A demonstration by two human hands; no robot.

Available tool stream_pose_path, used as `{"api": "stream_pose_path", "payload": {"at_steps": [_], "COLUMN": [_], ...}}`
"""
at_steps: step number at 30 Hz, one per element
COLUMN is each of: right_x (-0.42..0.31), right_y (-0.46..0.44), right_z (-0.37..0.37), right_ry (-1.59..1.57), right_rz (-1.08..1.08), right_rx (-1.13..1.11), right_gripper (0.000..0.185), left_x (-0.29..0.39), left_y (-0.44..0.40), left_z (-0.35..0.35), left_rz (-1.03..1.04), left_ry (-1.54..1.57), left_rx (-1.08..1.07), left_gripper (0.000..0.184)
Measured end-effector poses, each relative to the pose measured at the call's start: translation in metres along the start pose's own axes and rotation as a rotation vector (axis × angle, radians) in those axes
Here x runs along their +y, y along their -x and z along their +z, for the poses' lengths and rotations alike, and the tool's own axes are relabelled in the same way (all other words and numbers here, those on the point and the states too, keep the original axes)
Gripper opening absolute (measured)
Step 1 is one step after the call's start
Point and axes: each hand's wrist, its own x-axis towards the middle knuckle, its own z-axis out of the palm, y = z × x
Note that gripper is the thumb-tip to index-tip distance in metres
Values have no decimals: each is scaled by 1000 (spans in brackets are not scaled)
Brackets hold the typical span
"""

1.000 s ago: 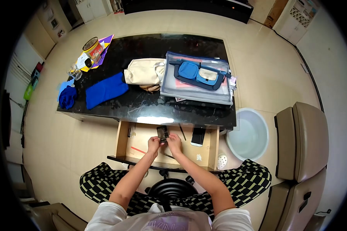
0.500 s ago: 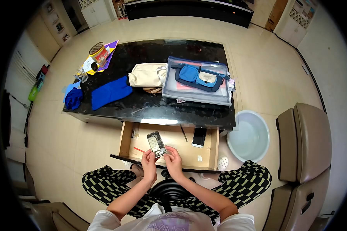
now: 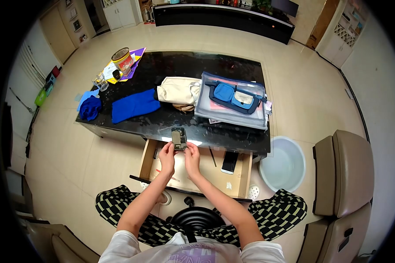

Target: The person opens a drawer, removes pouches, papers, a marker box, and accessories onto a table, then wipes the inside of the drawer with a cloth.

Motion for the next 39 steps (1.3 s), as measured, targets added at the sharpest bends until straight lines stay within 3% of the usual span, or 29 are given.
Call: {"api": "stream_pose_path", "payload": {"at_steps": [16, 19, 23, 28, 34, 36, 39], "right_x": [26, 30, 28, 32, 43, 43, 35], "right_y": [-52, -56, -59, -69, -74, -72, -65], "right_z": [40, 44, 47, 46, 45, 43, 40], "right_ry": [89, 98, 141, 125, 331, 588, 682], "right_rz": [-16, -31, -18, 5, -85, -141, -152], "right_rx": [39, 46, 67, 54, 45, 34, 8], "right_gripper": [26, 26, 27, 29, 32, 38, 41], "left_x": [1, -3, 3, 6, 7, 7, 6], "left_y": [-72, -85, -98, -98, -88, -84, -78], "left_z": [-14, -20, -24, -21, -18, -15, -14], "left_rz": [23, 49, 102, 73, 137, 161, 171], "left_ry": [-78, -275, -510, -498, -559, -571, -580], "left_rx": [24, -34, -103, -29, 41, 62, 58], "left_gripper": [28, 36, 32, 37, 38, 39, 39]}}
